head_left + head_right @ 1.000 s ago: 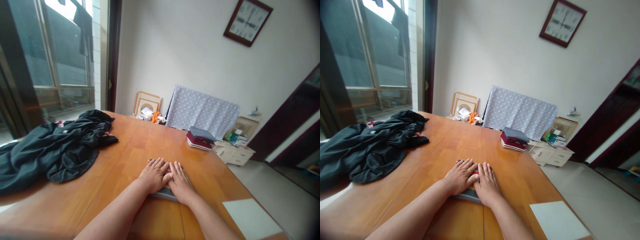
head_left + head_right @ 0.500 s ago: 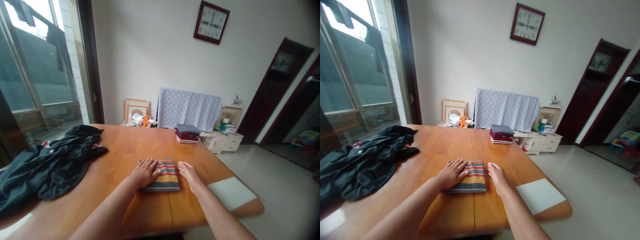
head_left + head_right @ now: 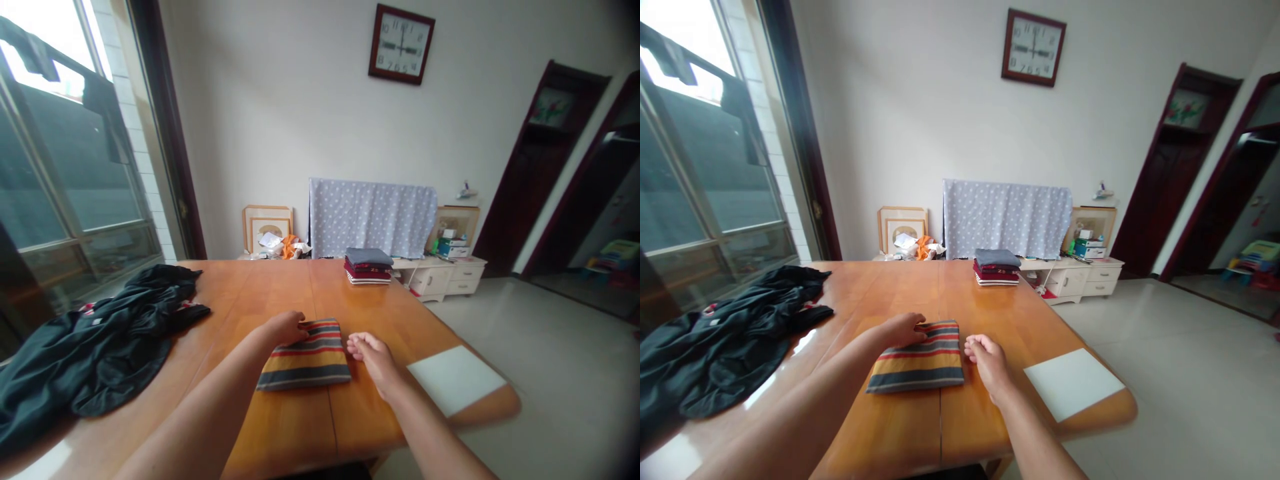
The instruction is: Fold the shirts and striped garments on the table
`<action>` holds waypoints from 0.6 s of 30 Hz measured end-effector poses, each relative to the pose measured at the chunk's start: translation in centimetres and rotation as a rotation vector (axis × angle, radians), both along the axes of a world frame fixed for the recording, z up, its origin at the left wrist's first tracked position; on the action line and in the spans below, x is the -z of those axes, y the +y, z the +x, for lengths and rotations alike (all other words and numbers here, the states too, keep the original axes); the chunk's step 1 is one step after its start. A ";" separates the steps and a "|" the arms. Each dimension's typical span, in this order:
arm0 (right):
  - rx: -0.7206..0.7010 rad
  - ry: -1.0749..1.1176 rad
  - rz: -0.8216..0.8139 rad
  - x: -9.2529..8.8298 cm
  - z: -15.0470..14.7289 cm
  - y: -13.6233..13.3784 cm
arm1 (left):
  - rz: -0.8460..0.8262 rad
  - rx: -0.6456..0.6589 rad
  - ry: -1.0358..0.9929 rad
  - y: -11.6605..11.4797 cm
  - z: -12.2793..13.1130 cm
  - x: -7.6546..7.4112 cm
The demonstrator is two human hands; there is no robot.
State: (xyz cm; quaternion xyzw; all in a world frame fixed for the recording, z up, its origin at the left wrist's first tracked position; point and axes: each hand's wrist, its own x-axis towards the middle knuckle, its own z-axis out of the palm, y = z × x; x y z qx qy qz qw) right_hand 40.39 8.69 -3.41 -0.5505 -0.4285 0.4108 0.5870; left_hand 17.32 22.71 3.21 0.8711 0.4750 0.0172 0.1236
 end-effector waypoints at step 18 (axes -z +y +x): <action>-0.006 0.010 0.060 0.4 -0.1 0.1 | -0.248 -0.040 0.061 1.4 0.7 -2.7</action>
